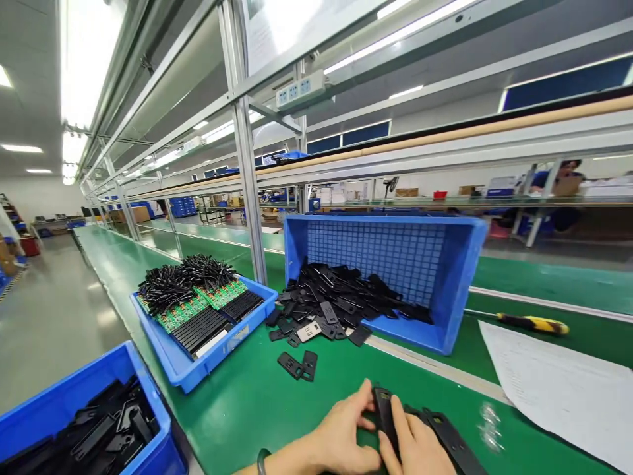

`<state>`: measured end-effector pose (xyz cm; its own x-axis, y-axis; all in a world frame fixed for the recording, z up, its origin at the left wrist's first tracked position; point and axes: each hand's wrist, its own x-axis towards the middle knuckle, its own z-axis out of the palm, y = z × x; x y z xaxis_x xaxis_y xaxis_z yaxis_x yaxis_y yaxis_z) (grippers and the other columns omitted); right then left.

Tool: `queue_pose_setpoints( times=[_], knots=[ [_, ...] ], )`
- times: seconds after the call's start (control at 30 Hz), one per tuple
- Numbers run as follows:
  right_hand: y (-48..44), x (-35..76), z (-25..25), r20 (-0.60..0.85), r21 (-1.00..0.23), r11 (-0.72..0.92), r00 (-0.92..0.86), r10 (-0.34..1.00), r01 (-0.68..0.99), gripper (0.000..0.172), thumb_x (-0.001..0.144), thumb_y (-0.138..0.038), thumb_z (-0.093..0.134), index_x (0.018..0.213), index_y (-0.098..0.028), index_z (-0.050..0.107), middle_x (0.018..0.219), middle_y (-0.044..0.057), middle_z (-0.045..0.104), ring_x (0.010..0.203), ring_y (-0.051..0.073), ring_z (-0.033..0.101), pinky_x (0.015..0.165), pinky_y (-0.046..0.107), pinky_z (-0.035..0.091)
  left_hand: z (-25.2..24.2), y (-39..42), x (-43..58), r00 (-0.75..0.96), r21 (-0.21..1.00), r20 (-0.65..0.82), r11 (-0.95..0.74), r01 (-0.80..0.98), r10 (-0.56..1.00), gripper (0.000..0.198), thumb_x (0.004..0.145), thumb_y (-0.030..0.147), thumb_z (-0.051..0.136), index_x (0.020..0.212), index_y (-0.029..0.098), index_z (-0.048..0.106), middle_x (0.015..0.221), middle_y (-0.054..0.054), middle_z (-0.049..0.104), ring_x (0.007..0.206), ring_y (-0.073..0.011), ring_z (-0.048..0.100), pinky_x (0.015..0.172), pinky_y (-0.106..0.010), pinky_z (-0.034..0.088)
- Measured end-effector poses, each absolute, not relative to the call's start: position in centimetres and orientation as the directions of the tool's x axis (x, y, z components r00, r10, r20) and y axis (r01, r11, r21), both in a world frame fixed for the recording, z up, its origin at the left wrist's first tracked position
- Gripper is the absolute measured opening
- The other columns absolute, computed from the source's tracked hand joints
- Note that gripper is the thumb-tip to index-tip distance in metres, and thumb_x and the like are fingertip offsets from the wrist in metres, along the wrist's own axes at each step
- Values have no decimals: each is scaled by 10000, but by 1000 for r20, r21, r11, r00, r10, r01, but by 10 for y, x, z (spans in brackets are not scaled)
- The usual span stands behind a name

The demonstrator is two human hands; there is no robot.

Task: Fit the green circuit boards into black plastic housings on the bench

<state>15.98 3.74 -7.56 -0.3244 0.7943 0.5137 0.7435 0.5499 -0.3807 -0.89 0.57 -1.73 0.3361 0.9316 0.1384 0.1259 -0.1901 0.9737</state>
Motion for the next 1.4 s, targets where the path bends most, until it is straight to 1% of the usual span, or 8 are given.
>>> queue_pose_setpoints(
  times=[0.17, 0.37, 0.53, 0.67, 0.87, 1.1, 1.23, 1.4],
  knots=[
    [11, 149, -45, 446, -128, 351, -263, 856, 928, 517, 798, -310, 464, 1265, -93, 506, 1140, 217, 570, 1032, 368, 538, 810, 475, 467, -15, 4, -17, 315, 962, 118, -186, 198, 942, 1038, 521, 37, 518, 1480, 155, 139, 1517, -146, 225, 1388, -299, 219, 1087, -433, 305],
    [0, 141, -24, 239, -153, -18, 55, 969, 988, 997, 695, -655, 607, 1383, 6, 318, 1382, 333, 335, 1247, 496, 320, 974, 585, 265, -22, 16, -16, 356, 973, 105, -170, 154, 929, 1054, 529, 23, 491, 1486, 188, 81, 1522, -133, 217, 1378, -284, 253, 1105, -441, 267],
    [2, 138, -15, 158, -165, -59, 85, 984, 985, 884, 768, -585, 583, 1431, -77, 291, 1422, 283, 321, 1266, 464, 318, 986, 600, 231, -26, 19, -16, 369, 959, 90, -180, 218, 925, 1049, 524, 13, 469, 1483, 207, 92, 1427, -146, 400, 1187, -235, 489, 1022, -398, 371],
    [-3, 138, -3, 109, -264, 78, -51, 993, 961, 838, 772, -418, 609, 1453, -85, 252, 1453, 252, 289, 1298, 406, 300, 1011, 523, 275, -22, 19, -20, 246, 902, 143, -229, 365, 959, 899, 565, 48, 474, 1433, 196, 291, 1178, -102, 601, 1008, -216, 557, 953, -387, 419],
    [-15, 133, 3, 65, -337, 131, -116, 991, 932, 1107, 605, -531, 737, 1450, -30, 226, 1440, 301, 257, 1301, 446, 250, 1030, 547, 230, -15, 21, -20, 198, 921, 147, -207, 330, 969, 612, 794, 271, 440, 1391, 164, 361, 1300, -111, 541, 1222, -227, 477, 1058, -398, 339],
    [-20, 132, 18, 156, -302, 176, -133, 979, 937, 904, 630, -631, 639, 1366, -157, 410, 1240, 185, 518, 1082, 407, 458, 904, 495, 371, -24, 33, -23, 234, 971, 80, -129, 200, 969, 716, 836, 577, 394, 1427, 203, 244, 1462, -100, 372, 1357, -271, 312, 1138, -439, 214],
    [-18, 169, 55, 116, -271, 45, -14, 993, 961, 646, 684, -611, 605, 1195, -219, 555, 1027, 100, 586, 936, 288, 523, 736, 319, 427, -25, 40, -31, 251, 921, 37, -130, 366, 967, 786, 790, 683, 351, 1444, 277, 194, 1536, -6, 208, 1411, -258, 151, 1174, -416, 109],
    [-5, 268, 85, 160, -160, -210, 235, 959, 964, 590, 729, -532, 590, 1146, -114, 580, 1041, 201, 563, 960, 329, 494, 737, 361, 390, -25, 33, -31, 361, 808, 32, -237, 539, 932, 769, 838, 587, 349, 1472, 193, 166, 1543, -25, 130, 1409, -273, 102, 1172, -462, 122]
  ],
)
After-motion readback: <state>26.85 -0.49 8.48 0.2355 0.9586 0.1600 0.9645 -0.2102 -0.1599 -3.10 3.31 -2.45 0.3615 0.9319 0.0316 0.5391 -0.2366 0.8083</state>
